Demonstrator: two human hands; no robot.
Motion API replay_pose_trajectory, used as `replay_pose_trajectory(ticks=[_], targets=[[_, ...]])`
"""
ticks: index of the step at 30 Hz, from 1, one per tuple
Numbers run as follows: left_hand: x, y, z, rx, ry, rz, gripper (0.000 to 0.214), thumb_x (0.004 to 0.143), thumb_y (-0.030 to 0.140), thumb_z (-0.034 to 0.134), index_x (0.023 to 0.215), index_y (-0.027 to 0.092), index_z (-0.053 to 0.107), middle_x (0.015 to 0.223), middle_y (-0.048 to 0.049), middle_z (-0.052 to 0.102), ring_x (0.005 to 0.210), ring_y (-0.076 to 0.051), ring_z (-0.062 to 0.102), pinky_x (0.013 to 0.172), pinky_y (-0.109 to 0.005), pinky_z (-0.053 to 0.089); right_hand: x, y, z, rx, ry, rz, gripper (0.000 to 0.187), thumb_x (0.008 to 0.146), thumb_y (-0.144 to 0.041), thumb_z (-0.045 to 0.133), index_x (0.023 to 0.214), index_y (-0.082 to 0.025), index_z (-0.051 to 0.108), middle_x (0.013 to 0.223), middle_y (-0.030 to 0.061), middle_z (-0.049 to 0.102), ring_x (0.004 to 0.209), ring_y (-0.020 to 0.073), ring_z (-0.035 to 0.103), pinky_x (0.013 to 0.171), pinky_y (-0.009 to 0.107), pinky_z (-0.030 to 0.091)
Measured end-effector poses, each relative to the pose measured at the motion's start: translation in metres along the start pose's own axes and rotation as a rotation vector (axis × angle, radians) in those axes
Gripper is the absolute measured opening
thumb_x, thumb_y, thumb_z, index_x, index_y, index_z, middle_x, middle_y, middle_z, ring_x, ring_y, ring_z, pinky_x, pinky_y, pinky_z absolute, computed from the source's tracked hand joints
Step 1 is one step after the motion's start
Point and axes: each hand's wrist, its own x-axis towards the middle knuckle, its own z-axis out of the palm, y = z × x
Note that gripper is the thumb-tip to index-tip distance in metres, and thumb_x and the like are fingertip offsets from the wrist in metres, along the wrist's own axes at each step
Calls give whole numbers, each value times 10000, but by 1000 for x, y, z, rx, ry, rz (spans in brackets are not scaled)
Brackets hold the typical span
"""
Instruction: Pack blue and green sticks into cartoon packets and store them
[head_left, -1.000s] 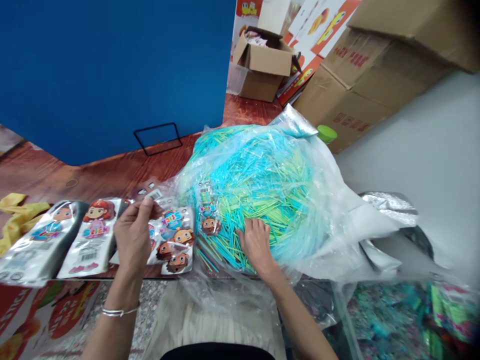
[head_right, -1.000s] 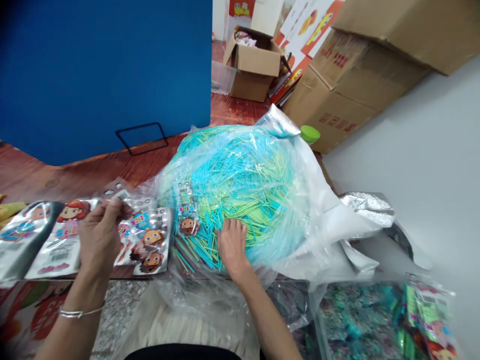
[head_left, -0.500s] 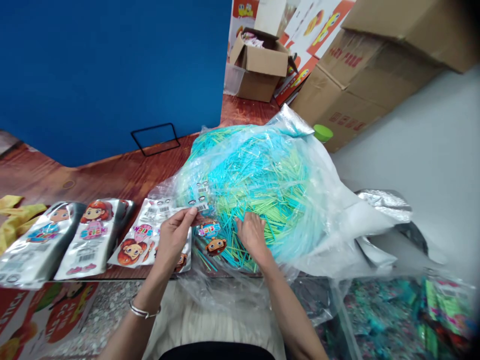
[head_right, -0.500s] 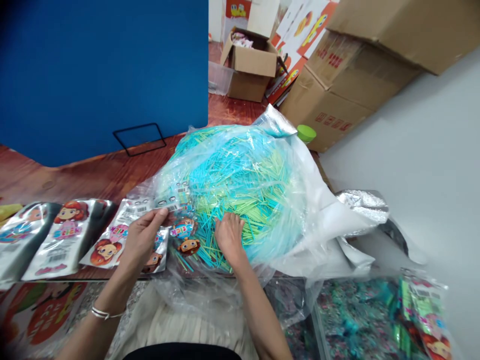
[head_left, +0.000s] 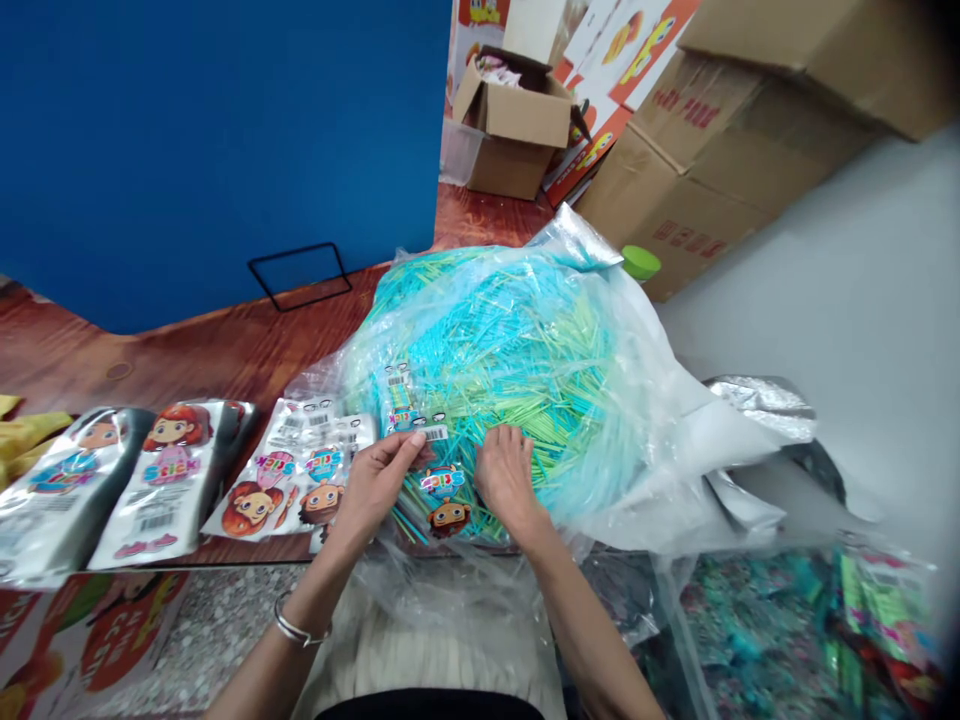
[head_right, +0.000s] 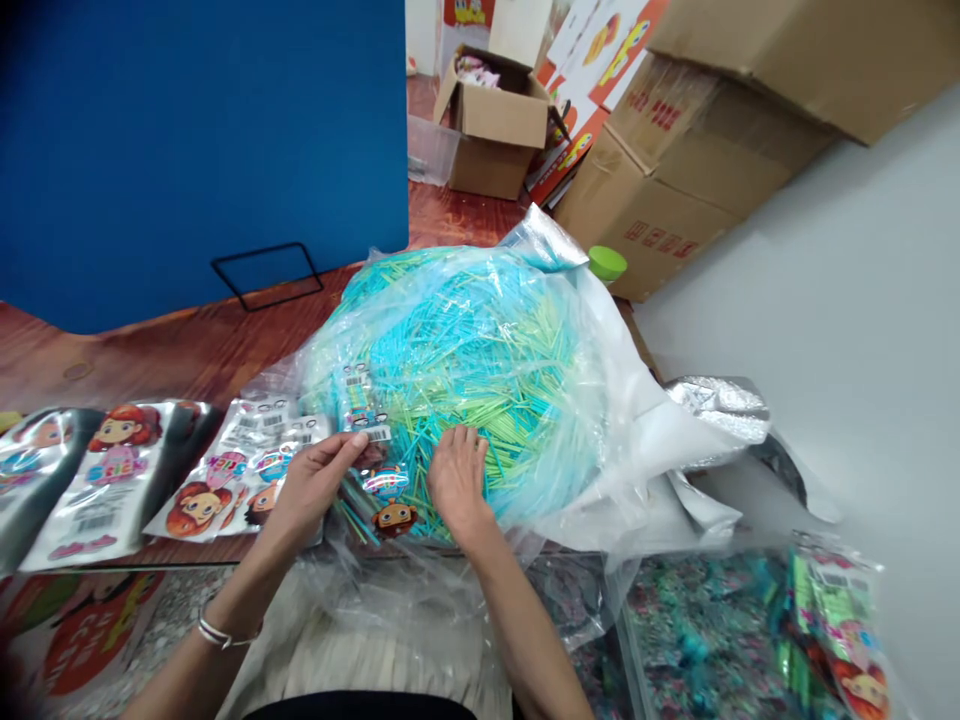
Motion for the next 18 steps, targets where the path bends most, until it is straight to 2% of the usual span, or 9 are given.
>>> replay_pose_trajectory(ticks=[5, 10, 14, 18], targets=[[1, -5, -8, 0, 34, 2, 304, 736, 460, 631, 784, 168, 701, 705, -12, 701, 708, -177, 622, 702, -264, 458, 1, 2, -12, 13, 13, -16, 206, 900, -203, 388, 924, -115, 572, 970, 151, 578, 926, 279, 473, 793, 408, 343], [3, -5, -10, -11, 31, 0, 280, 752, 440, 621, 740, 169, 693, 691, 5, 680, 684, -147, 587, 686, -236, 425, 2, 24, -29, 98, -39, 3, 241, 925, -265, 355, 897, -139, 559, 942, 139, 590, 918, 270, 497, 764, 384, 351], [6, -5, -7, -135, 20, -38, 261, 738, 429, 638, 701, 173, 679, 642, 14, 654, 616, -122, 559, 653, -227, 415, 0, 44, -30, 239, -119, 51, 207, 933, -218, 332, 896, -146, 522, 835, 87, 619, 815, 217, 558, 716, 325, 379], [11, -3, -5, -254, -6, -59, 267, 728, 429, 645, 658, 172, 658, 619, 7, 633, 581, -111, 541, 620, -221, 419, -4, 53, -26, 325, -121, -58, 200, 926, -201, 338, 980, -146, 522, 886, 78, 636, 855, 198, 574, 763, 304, 404]])
